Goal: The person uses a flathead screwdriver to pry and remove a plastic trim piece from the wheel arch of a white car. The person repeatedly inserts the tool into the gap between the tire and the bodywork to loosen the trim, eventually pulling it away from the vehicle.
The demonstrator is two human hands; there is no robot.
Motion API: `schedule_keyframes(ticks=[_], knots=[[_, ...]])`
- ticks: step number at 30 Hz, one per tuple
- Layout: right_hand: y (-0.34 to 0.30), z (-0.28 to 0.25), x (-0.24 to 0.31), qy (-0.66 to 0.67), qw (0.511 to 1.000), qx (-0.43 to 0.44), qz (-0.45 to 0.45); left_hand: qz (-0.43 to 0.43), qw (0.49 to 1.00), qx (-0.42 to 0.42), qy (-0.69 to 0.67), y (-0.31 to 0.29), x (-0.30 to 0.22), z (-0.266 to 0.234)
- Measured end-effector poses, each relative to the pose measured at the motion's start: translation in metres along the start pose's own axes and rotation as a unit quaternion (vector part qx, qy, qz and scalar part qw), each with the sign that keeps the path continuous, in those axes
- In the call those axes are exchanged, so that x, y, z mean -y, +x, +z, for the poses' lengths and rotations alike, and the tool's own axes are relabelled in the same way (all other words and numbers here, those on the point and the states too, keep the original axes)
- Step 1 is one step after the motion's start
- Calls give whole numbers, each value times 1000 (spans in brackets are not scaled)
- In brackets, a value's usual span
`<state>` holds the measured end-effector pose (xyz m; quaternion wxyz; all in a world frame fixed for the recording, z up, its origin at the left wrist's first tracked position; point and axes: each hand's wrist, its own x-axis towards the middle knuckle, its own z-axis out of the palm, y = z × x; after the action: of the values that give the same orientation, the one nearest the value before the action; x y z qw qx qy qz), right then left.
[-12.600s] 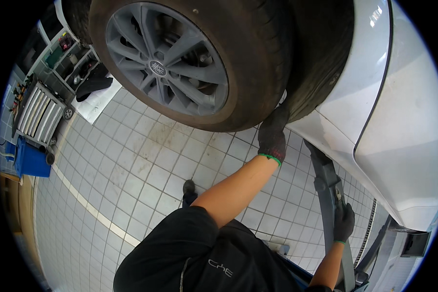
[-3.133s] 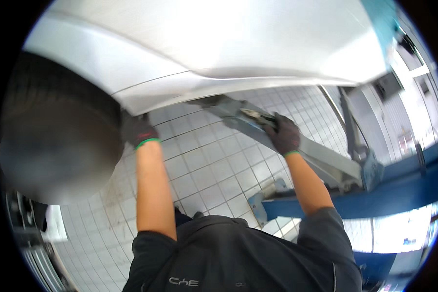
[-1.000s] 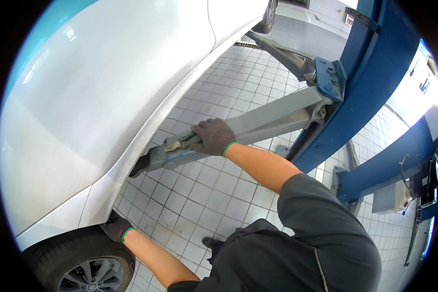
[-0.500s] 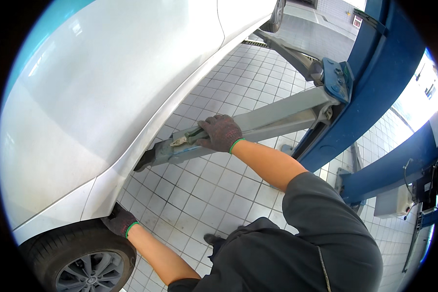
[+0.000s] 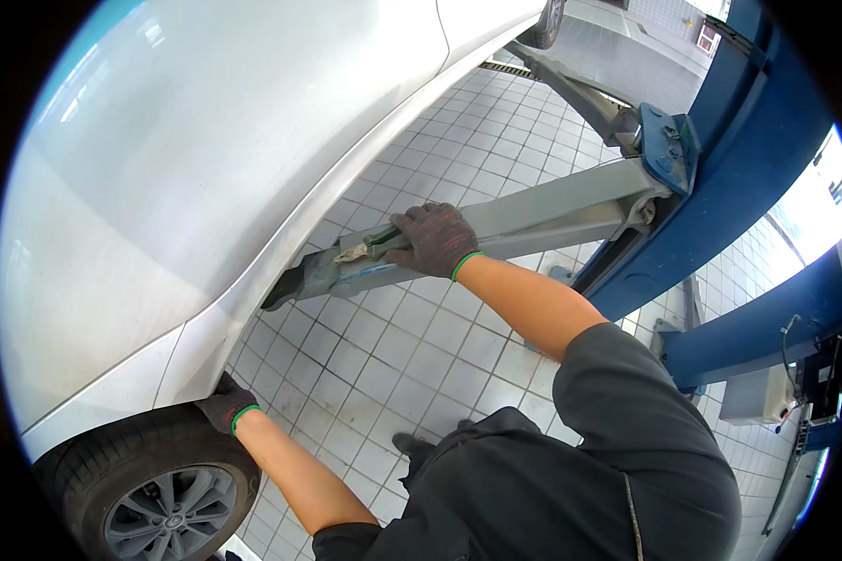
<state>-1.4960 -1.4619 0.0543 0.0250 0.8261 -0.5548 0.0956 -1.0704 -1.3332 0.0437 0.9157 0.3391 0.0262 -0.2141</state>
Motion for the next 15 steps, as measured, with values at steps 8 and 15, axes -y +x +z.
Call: schedule_keyframes(ticks=[8, 15], knots=[[3, 3, -3, 22, 1000, -6, -6, 1, 994, 81, -68, 29, 6, -37], [1, 6, -4, 58, 997, -46, -8, 35, 994, 81, 67, 59, 13, -49]])
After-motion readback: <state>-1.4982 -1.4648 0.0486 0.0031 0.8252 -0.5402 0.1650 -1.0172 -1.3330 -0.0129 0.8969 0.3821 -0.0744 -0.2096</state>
